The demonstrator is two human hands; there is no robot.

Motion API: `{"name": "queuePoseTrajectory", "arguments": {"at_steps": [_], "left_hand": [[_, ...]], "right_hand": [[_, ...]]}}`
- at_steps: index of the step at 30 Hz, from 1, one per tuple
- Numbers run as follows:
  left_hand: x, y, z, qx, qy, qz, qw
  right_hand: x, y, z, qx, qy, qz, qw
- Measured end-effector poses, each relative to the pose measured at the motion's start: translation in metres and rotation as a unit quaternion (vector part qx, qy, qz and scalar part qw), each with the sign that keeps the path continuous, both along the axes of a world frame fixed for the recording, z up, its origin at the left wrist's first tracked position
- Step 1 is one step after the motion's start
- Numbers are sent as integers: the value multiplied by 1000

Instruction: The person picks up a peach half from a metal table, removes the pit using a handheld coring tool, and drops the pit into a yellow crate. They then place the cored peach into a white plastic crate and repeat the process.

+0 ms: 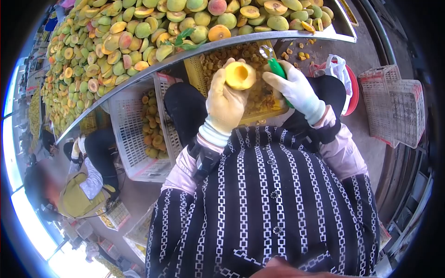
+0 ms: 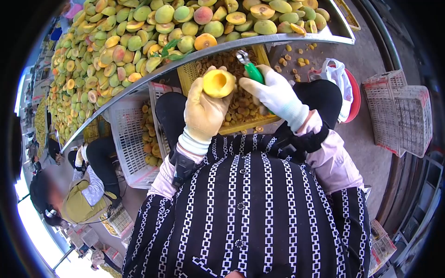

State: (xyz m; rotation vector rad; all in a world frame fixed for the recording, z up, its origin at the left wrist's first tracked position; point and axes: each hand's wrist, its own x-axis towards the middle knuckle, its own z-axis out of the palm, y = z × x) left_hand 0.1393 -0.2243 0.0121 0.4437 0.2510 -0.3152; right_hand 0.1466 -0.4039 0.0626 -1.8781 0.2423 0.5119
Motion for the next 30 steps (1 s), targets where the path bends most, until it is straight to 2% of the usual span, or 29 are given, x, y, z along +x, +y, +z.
{"name": "queuePoseTrajectory", "arguments": {"at_steps": [2, 4, 8, 10, 11, 12, 13, 14, 16, 18, 19, 23, 26, 30], "left_hand": [[0, -5, 2, -75, -22, -1, 997], [-3, -8, 10, -71, -78, -8, 994], [-9, -5, 20, -86, -102, -42, 990], [-13, -8, 24, 123, -98, -19, 987], [-14, -10, 28, 144, -54, 25, 988], [-12, -5, 28, 144, -52, 24, 988], [-10, 4, 28, 223, -47, -17, 973], [-9, 8, 27, 300, -42, -58, 951], [-10, 3, 44, 337, -26, -66, 939], [-12, 4, 49, 391, -29, -141, 909], [-18, 2, 52, 400, -28, -137, 906], [-18, 3, 52, 409, -33, -144, 900], [-16, 5, 49, 383, -15, -153, 911], [-12, 5, 47, 414, -27, -158, 896]], "right_hand": [[-1, 9, 6, 164, 74, -5, 984], [0, 17, -6, 255, 26, -26, 966], [-4, 21, -2, 225, -42, -27, 973], [-7, 21, 2, 207, -60, -20, 976], [-8, 18, 3, 176, -83, -4, 981], [-10, 13, 3, 144, -106, 11, 984], [-9, 8, -1, -35, -304, 42, 951], [-9, 4, 0, -120, -339, 46, 932], [-10, -2, -4, -187, -402, 63, 894], [-14, -5, -4, -225, -401, 88, 884], [-20, -6, -2, -258, -397, 118, 873], [-26, -5, 4, -291, -410, 135, 854], [-28, -4, 9, -330, -430, 150, 827], [-20, -5, 4, -391, -452, 162, 785]]}}
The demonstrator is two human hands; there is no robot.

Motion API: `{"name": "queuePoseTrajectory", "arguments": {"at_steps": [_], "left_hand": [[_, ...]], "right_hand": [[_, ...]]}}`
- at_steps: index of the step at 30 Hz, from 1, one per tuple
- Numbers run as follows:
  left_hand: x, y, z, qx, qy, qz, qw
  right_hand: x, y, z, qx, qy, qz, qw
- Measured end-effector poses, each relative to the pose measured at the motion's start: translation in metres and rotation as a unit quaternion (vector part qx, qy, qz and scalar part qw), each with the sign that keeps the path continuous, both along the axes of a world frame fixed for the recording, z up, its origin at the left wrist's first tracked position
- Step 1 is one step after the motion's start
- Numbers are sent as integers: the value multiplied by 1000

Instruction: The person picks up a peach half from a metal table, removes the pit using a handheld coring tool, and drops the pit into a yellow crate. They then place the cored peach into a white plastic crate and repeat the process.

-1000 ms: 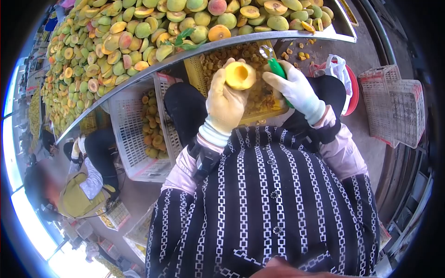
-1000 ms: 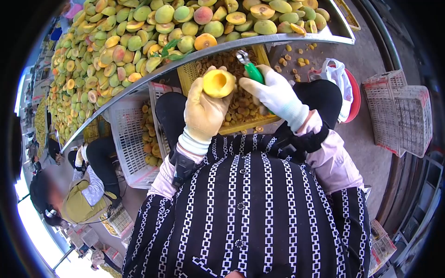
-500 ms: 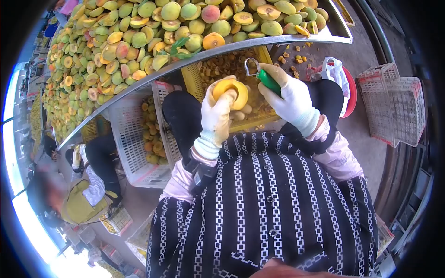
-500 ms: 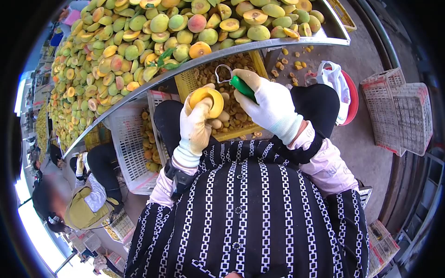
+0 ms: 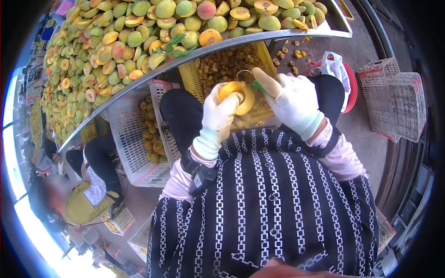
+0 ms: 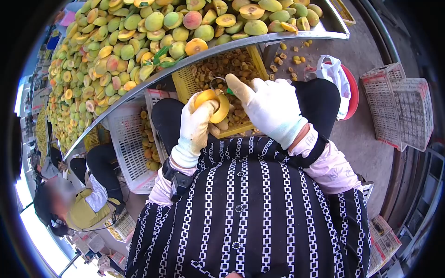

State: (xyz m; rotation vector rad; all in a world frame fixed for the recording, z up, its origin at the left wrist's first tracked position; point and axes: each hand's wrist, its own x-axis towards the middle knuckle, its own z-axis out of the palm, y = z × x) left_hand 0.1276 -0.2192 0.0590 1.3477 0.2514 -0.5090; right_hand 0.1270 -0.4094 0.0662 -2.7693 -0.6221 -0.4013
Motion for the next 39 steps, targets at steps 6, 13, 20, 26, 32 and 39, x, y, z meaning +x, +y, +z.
{"name": "queuePoseTrajectory", "arguments": {"at_steps": [6, 13, 20, 26, 32, 39], "left_hand": [[-1, 15, 7, -20, 4, -15, 1000], [-16, 139, -13, 214, -88, 166, 959], [38, 158, -15, 415, -304, 148, 845], [164, 37, -37, 572, -493, -109, 646], [200, 2, -43, 703, -278, -287, 588], [167, 49, -59, -14, -321, 86, 943]], "right_hand": [[23, -54, -62, -46, 133, -136, 981], [13, -37, -67, 119, 176, -117, 970], [17, -14, -86, 148, 252, -42, 955], [15, -22, -70, 168, 216, -37, 961], [-1, -59, -55, 184, 199, -94, 958], [6, -46, -50, 347, 129, -28, 929]]}}
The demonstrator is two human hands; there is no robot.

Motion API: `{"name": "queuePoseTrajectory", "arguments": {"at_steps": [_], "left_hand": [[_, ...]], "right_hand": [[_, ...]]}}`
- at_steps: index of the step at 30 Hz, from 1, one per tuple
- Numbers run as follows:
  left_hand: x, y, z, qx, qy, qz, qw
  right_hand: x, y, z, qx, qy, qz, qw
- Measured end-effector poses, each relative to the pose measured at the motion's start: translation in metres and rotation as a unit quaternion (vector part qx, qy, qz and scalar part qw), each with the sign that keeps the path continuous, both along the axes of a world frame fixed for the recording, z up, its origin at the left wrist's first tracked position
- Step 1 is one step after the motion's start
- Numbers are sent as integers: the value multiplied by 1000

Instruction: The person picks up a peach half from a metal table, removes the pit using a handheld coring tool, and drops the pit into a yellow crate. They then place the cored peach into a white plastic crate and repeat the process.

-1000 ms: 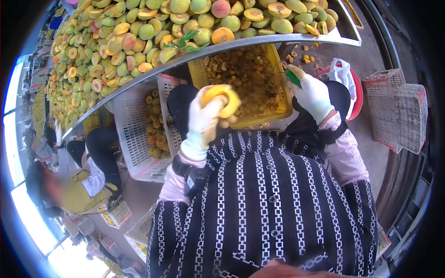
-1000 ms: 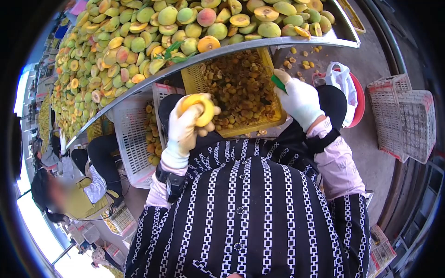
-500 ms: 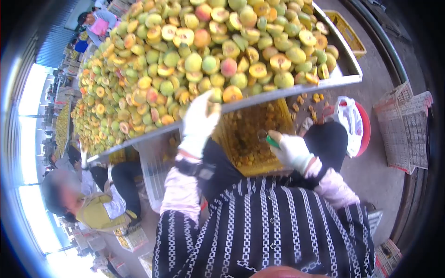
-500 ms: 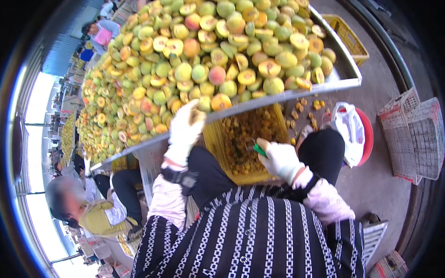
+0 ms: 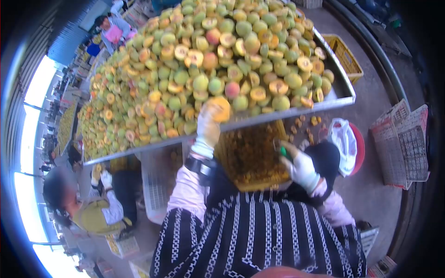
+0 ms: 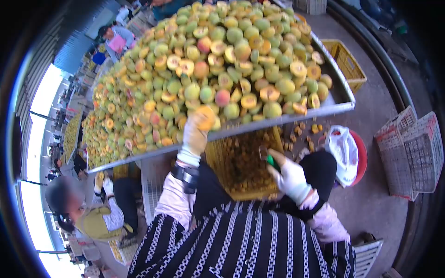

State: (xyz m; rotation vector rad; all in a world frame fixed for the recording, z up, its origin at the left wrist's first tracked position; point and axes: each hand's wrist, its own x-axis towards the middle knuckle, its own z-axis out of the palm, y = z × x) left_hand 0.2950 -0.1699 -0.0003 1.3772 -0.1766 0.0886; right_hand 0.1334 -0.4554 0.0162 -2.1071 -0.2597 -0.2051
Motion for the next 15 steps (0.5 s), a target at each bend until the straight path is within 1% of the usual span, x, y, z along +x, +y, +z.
{"name": "queuePoseTrajectory", "arguments": {"at_steps": [1, 2, 3, 5, 6, 7, 8, 9, 11, 12, 13, 15], "left_hand": [[-21, -10, 32, -320, 173, -55, 930], [-32, -12, 38, -392, 197, -89, 894], [-46, -18, 53, -435, 216, -108, 867], [-72, -24, 62, -490, 236, -154, 825], [-81, -25, 56, -492, 243, -155, 821], [-89, -27, 50, -503, 229, -177, 814], [-98, -30, 46, -515, 214, -200, 806], [-106, -36, 47, -518, 219, -202, 802], [-123, -47, 54, -522, 245, -144, 805], [-129, -47, 49, -534, 243, -168, 792], [-134, -46, 46, -537, 246, -170, 789], [-144, -47, 49, -575, 190, -288, 742]], "right_hand": [[0, 4, 5, 15, 1, 10, 1000], [2, 9, 7, 27, 9, 21, 999], [2, 14, 15, 36, 33, 35, 998], [1, 26, 31, 30, 11, 39, 999], [-2, 31, 40, 20, 9, 36, 999], [-4, 36, 47, 9, 5, 31, 999], [-6, 42, 49, 6, -25, 15, 1000], [-8, 45, 50, 2, -20, 11, 1000], [-11, 48, 52, -25, -124, 24, 992], [-12, 47, 57, -60, -115, 29, 991], [-13, 47, 60, -65, -112, 27, 991], [-17, 47, 65, -143, -128, 27, 981]]}}
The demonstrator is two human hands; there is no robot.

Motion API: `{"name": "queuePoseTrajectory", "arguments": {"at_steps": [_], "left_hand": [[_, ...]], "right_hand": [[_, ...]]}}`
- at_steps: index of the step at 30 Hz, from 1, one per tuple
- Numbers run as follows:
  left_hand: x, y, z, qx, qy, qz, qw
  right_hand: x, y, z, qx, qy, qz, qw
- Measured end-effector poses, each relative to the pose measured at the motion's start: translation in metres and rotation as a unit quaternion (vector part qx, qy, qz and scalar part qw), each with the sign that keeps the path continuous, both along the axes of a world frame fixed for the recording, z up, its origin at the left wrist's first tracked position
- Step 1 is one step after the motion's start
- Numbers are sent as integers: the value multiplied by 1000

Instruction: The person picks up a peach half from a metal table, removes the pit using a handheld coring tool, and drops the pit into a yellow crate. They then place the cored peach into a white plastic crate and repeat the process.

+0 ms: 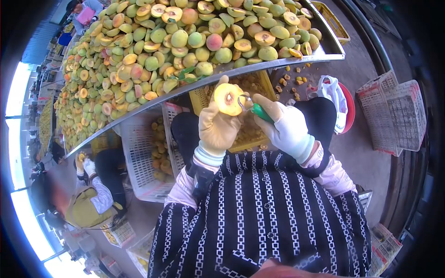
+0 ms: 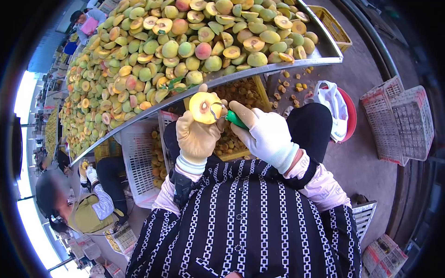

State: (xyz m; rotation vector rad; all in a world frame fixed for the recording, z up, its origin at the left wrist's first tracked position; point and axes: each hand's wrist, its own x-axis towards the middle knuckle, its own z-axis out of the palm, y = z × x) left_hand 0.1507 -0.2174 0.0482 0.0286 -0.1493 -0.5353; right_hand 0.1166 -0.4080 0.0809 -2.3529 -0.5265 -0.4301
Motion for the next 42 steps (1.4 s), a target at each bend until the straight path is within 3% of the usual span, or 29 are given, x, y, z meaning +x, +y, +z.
{"name": "queuePoseTrajectory", "arguments": {"at_steps": [1, 6, 8, 12, 14, 17, 23, 27, 31, 35, 36, 37, 42], "left_hand": [[-5, -4, 7, 60, 7, 33, 998], [-12, -15, 19, 150, 50, 64, 985], [-15, -20, 17, 284, 3, 138, 949], [-17, -24, 17, 311, -27, 166, 935], [-18, -25, 15, 440, -187, 252, 842], [-19, -26, 15, 390, -101, 215, 889], [-20, -31, 18, 401, -32, 269, 875], [-20, -30, 23, 415, 11, 303, 858], [-16, -24, 21, 427, 15, 321, 845], [-13, -13, 26, 485, -3, 275, 830], [-12, -10, 27, 506, -15, 251, 825], [-10, -2, 29, 504, -9, 195, 842], [-9, -8, 26, 482, -24, 202, 852]], "right_hand": [[-1, 1, 4, -27, -8, -7, 1000], [-5, 6, 11, -74, -11, -15, 997], [-7, 8, 13, -90, -12, -20, 996], [-7, 11, 12, -128, 6, -22, 991], [-7, 12, 9, -150, 0, -26, 988], [-7, 15, 7, -178, 11, -11, 984], [-6, 22, 3, -150, 77, 44, 985], [-7, 35, 1, -73, 88, 69, 991], [-4, 43, 4, -15, 110, 90, 990], [2, 40, 0, -24, 112, 97, 989], [3, 36, -1, -70, 112, 92, 987], [5, 34, -1, -115, 112, 86, 983], [8, 37, -1, -79, 78, 49, 993]]}}
